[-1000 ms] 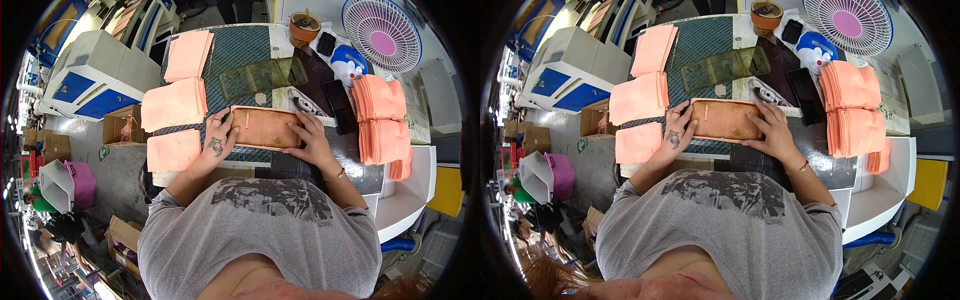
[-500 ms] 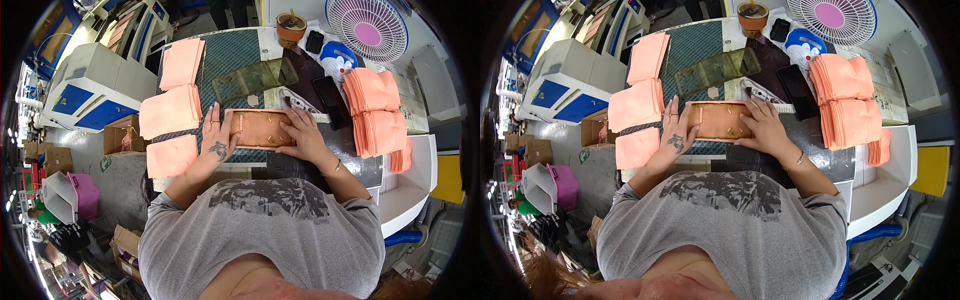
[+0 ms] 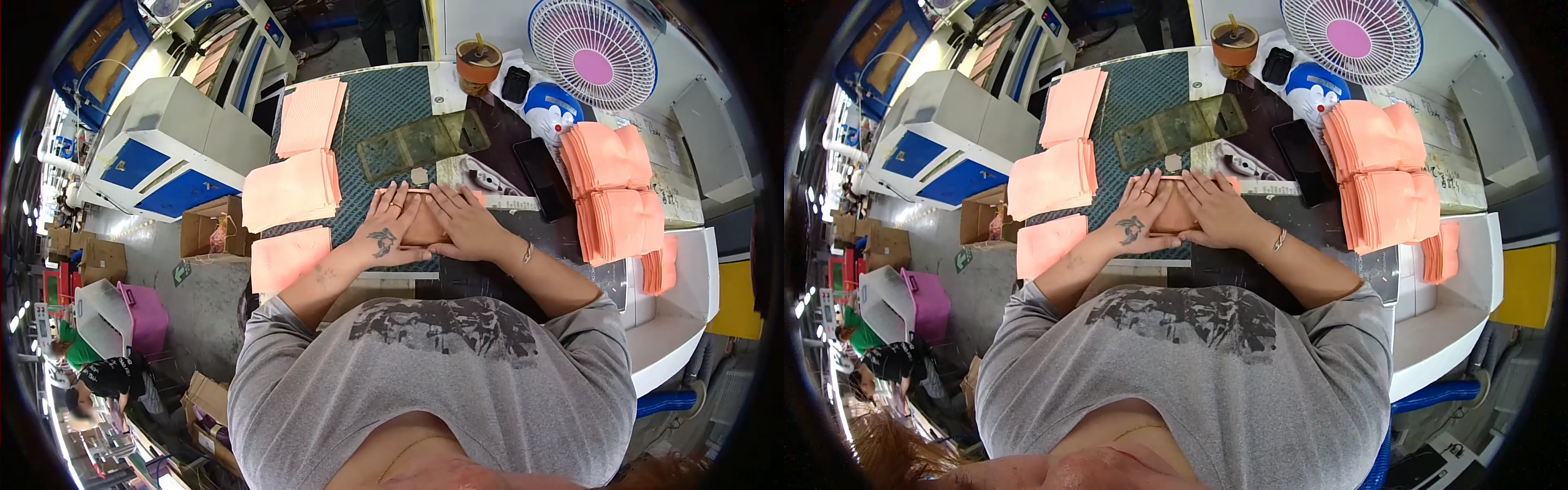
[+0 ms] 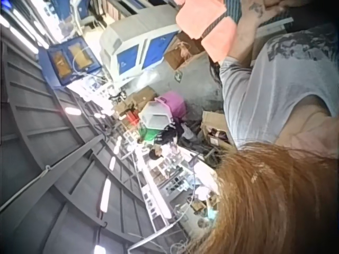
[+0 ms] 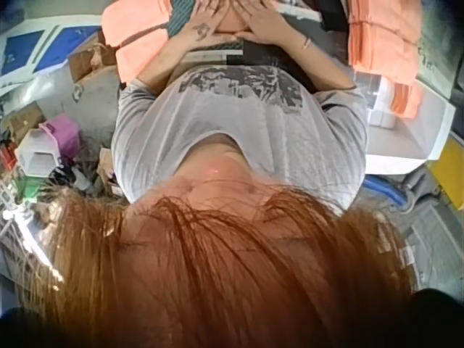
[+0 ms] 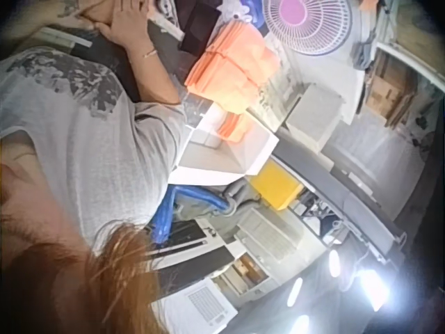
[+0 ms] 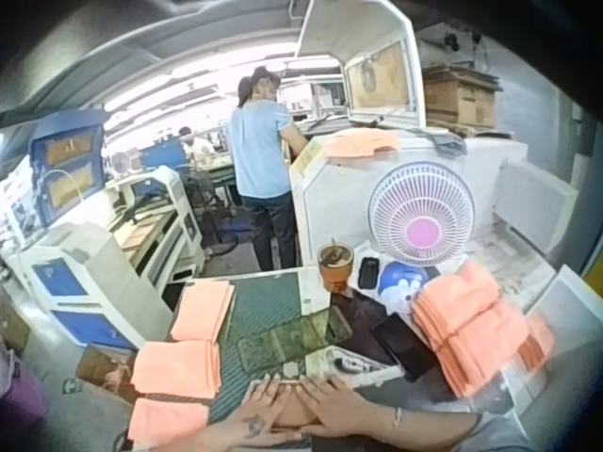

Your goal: The person repeatedly folds fabric sheets around a rectangular template by hand, presses the edges down, removes the template, and stacks the folded fabric pieces on the table.

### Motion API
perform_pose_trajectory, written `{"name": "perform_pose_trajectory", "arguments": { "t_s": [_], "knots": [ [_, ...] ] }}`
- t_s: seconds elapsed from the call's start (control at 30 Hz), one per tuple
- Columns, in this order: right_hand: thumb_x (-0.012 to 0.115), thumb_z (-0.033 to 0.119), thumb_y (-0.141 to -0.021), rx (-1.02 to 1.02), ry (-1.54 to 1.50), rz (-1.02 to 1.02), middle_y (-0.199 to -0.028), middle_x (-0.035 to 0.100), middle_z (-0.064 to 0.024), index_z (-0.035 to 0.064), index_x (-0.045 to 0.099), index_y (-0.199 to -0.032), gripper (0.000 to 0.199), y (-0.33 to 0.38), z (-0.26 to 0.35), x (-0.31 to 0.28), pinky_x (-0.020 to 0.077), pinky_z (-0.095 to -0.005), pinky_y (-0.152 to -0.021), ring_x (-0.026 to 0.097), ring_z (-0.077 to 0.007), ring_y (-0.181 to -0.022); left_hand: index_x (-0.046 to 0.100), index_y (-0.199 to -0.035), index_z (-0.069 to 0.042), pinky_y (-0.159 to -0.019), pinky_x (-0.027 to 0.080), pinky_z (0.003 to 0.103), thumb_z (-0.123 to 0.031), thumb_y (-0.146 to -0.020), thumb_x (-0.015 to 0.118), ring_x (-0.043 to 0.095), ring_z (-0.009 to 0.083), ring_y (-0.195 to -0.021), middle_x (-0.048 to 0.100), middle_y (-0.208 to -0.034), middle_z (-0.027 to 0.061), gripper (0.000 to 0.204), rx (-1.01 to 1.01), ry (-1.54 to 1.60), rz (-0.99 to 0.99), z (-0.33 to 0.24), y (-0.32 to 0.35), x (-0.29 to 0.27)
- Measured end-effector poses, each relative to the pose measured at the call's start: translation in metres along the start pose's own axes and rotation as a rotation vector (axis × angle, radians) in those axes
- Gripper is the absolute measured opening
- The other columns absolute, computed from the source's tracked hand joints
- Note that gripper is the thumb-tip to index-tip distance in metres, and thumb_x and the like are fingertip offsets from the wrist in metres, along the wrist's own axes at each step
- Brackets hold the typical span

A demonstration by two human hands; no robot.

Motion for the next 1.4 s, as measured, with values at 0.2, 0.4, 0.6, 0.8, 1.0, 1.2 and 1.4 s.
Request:
{"name": "perform_pose_trajectory", "arguments": {
  "t_s": [0.2, 0.4, 0.6, 0.8, 1.0, 1.2, 1.4],
  "knots": [
    [0.063, 0.026, -0.088, 0.092, -0.362, -0.28, -0.141, 0.048, -0.0188, 0.0007, 0.052, -0.134, 0.053, -0.025, -0.03, -0.068, 0.0379, -0.0384, -0.107, 0.045, -0.0338, -0.131, 0.067, -0.109, -0.004, -0.081, 0.049, 0.035, -0.022, -0.089, 0.06, 0.063, 0.0261, -0.088, 0.068, -0.103, 0.012, 0.029, -0.028, 0.495, -0.012, 0.048, -0.037, -0.047],
    [0.069, 0.022, -0.084, 0.303, -0.375, -0.436, -0.14, 0.049, -0.0167, 0.0002, 0.052, -0.133, 0.056, -0.028, -0.054, -0.075, 0.038, -0.0374, -0.107, 0.047, -0.0315, -0.128, 0.065, -0.113, 0.004, -0.072, 0.051, 0.026, -0.013, -0.086, 0.059, 0.063, 0.0211, -0.081, 0.069, -0.098, 0.0127, 0.032, -0.858, 0.792, -0.482, 0.151, -0.056, -0.053],
    [0.073, 0.027, -0.08, 0.153, -0.243, -0.294, -0.138, 0.05, -0.0176, 0.0002, 0.055, -0.129, 0.058, -0.059, -0.056, -0.023, 0.0388, -0.039, -0.106, 0.046, -0.0326, -0.128, 0.062, -0.121, 0.004, -0.084, 0.05, 0.033, -0.018, -0.084, 0.06, 0.064, 0.0282, -0.093, 0.067, -0.11, 0.0179, 0.042, -0.996, 0.433, -0.352, 0.26, -0.026, -0.035],
    [0.071, 0.04, -0.079, 0.085, -0.156, -0.248, -0.137, 0.052, -0.0178, 0.0006, 0.059, -0.125, 0.062, -0.12, -0.057, 0.013, 0.0396, -0.0407, -0.105, 0.047, -0.0351, -0.127, 0.068, -0.091, -0.002, -0.071, 0.051, 0.033, 0.0, -0.074, 0.06, 0.065, 0.0275, -0.08, 0.07, -0.098, 0.0098, 0.019, 0.007, 0.418, -0.378, 0.087, -0.025, -0.038],
    [0.069, 0.036, -0.081, -0.16, -0.039, -0.285, -0.129, 0.057, -0.0167, 0.0017, 0.063, -0.115, 0.048, -0.151, -0.041, 0.044, 0.0435, -0.0398, -0.1, 0.052, -0.034, -0.12, 0.066, -0.111, -0.01, -0.095, 0.04, 0.034, -0.015, -0.08, 0.066, 0.052, 0.0207, -0.116, 0.056, -0.128, 0.0016, 0.032, 0.085, 0.225, -0.186, -0.02, 0.043, -0.002],
    [0.059, 0.023, -0.089, -0.089, 0.011, -0.086, -0.099, 0.066, -0.007, 0.0066, 0.061, -0.096, 0.018, -0.153, -0.016, 0.027, 0.0482, -0.039, -0.084, 0.06, -0.0285, -0.095, 0.068, -0.107, -0.009, -0.094, 0.042, 0.034, -0.016, -0.079, 0.067, 0.054, 0.0219, -0.114, 0.059, -0.125, 0.0032, 0.029, 0.039, 0.314, -0.215, -0.021, 0.065, 0.004],
    [0.062, 0.015, -0.089, -0.221, 0.051, -0.752, -0.087, 0.064, -0.0063, 0.0085, 0.062, -0.096, 0.01, -0.147, -0.03, -0.087, 0.0473, -0.0295, -0.066, 0.058, -0.0217, -0.074, 0.07, -0.103, -0.007, -0.095, 0.043, 0.035, -0.011, -0.079, 0.067, 0.055, 0.0256, -0.112, 0.06, -0.124, 0.007, 0.025, 0.07, 0.625, -0.197, -0.012, 0.049, -0.03]
  ]
}}
Point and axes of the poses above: each hand's wrist, its own y-axis away from the middle knuckle, its own x-axis out of the palm, z = x × y, the point moved 1 cm from there along -y, towards the middle knuckle
